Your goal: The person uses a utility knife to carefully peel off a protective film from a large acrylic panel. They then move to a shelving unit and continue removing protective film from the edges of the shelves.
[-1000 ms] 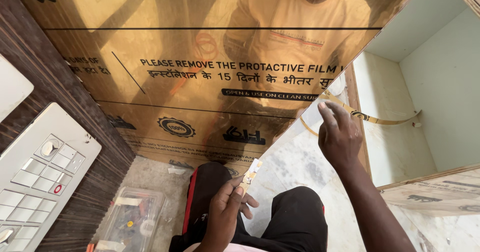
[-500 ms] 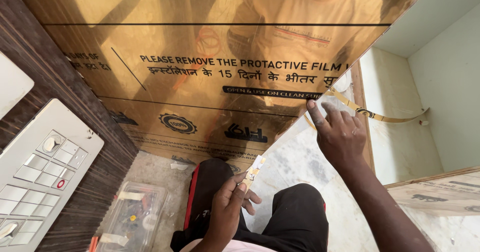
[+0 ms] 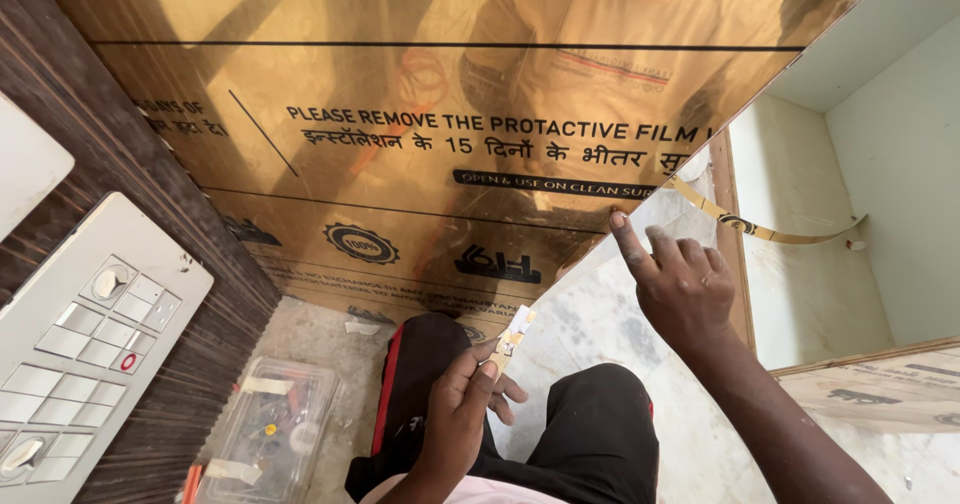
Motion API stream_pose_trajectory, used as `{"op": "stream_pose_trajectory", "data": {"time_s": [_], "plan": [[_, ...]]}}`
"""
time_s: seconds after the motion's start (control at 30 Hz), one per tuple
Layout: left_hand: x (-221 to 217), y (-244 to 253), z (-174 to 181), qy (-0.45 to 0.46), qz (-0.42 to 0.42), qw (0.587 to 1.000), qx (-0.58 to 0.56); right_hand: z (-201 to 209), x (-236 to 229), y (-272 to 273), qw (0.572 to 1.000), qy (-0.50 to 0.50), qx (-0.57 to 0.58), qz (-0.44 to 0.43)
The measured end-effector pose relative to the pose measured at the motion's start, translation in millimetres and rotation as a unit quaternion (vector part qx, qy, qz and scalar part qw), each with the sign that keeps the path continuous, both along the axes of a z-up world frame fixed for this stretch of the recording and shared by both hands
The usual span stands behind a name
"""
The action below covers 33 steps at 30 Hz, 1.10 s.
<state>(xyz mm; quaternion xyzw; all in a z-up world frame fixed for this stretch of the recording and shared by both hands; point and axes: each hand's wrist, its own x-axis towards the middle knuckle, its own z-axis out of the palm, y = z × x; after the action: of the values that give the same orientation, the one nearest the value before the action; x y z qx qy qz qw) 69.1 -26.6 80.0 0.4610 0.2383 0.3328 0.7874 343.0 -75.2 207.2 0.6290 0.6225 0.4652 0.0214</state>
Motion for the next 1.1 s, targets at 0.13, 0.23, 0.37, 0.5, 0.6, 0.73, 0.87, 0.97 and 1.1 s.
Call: {"op": "stream_pose_trajectory", "data": {"time_s": [0.13, 0.23, 0.37, 0.5, 0.6, 0.73, 0.87, 0.97, 1.1], "plan": [[-2.7, 1.3, 1.1, -0.006, 0.007, 1.000, -0.004, -4.6, 0.7, -0.6, 1.000, 0.010, 0.002, 0.006], [-4.1, 1.0, 0.8, -0.011, 0.007, 1.000, -0.010, -6.3, 0.3, -1.9, 1.000, 0.005, -0.003, -0.002], [-6.1, -1.3, 1.9, -0.010, 0.006, 1.000, -0.011, -3.9, -1.0, -4.6, 1.000, 0.006, -0.015, 0.000], [-7.9, -3.9, 4.8, -0.022, 0.000, 1.000, -0.012, -0.1, -4.4, -10.3, 0.999, 0.005, -0.048, -0.015], [-8.6, -5.7, 7.4, -0.019, -0.008, 1.000, -0.001, -0.3, -7.1, -13.7, 0.997, 0.000, -0.076, -0.032], [-10.7, -8.3, 13.6, -0.003, -0.013, 1.000, 0.009, 6.9, -3.2, -18.2, 0.989, 0.058, -0.127, 0.047], [-10.9, -7.4, 18.8, 0.002, -0.014, 1.000, 0.015, 17.2, 1.8, -21.6, 0.986, 0.114, -0.102, 0.069], [-8.4, -7.4, 21.5, 0.004, -0.020, 1.000, 0.011, 34.2, 9.6, -15.4, 0.991, 0.124, -0.020, 0.051], [-7.9, -8.1, 24.9, 0.003, -0.016, 1.000, 0.016, 62.6, 13.7, 1.4, 0.992, 0.091, 0.051, 0.074]]}}
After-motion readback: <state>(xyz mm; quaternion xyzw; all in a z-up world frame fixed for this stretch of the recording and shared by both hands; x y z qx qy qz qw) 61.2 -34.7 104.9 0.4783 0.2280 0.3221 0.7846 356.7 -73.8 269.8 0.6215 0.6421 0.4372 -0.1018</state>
